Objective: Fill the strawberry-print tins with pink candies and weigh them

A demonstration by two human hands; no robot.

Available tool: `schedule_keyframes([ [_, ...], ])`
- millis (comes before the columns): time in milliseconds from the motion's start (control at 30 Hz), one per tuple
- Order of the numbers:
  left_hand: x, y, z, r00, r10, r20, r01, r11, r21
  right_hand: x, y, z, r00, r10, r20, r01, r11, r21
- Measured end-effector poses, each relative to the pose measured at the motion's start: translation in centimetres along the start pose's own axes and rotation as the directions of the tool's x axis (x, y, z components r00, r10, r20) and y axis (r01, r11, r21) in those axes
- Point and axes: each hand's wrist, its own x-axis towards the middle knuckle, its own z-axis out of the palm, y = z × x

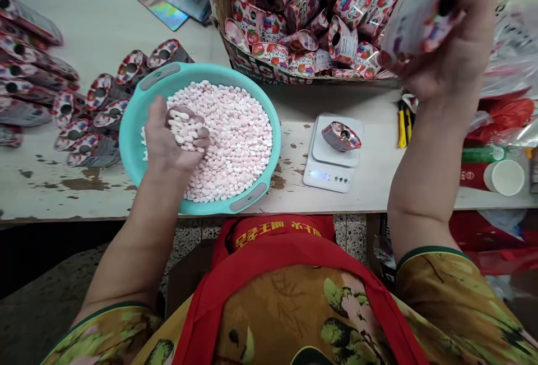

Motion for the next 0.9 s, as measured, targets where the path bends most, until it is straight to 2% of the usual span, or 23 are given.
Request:
schedule_keyframes([
  [67, 0.0, 0.1, -0.3, 1.0, -0.011, -0.004, 0.011, 1.0, 0.006, -3.1, -1.5, 1.0, 0.995, 0.069, 0.076, -0.084, 0.972, 0.221],
  [133, 0.3, -0.2, -0.5, 0.999, -0.021, -0.028, 0.021, 1.0, 0.015, -5.9, -2.1, 3.1, 0.984, 0.089, 0.155, -0.148, 0.891, 0.429],
  [200, 0.6, -0.8, -0.6, 0.998, -0.057, -0.04, 0.058, 0.998, 0.014, -8.2, -1.9, 5.7, 0.966, 0.065, 0.25, -0.19, 0.834, 0.518],
  [300, 0.8, -0.9, -0.4, 0.997, -0.073, -0.033, 0.073, 0.997, -0.01, -10.7, -1.8, 9.9, 0.934, 0.001, 0.356, -0.141, 0.92, 0.367],
  [400, -0.5, 0.8, 0.7, 0.998, -0.033, -0.046, 0.028, 0.993, -0.115, -12.2, -2.7, 13.5, 0.873, -0.103, 0.477, -0.002, 0.977, 0.215],
  [500, -2.5, 3.2, 2.7, 0.997, 0.062, -0.054, -0.074, 0.966, -0.249, -13.0, -4.1, 16.6, 0.777, -0.197, 0.598, 0.088, 0.974, 0.207],
  [567, -3.4, 3.9, 4.1, 0.982, 0.174, -0.076, -0.189, 0.939, -0.289, -13.2, -4.8, 18.7, 0.741, -0.246, 0.625, 0.15, 0.968, 0.202],
  [700, -3.3, 3.2, 4.9, 0.942, 0.317, -0.112, -0.335, 0.917, -0.219, -13.4, -5.4, 22.0, 0.778, -0.276, 0.565, 0.24, 0.961, 0.139],
  [900, -1.9, 2.0, 4.1, 0.911, 0.401, -0.096, -0.412, 0.881, -0.232, -13.2, -4.9, 23.8, 0.802, -0.194, 0.565, 0.166, 0.981, 0.1],
])
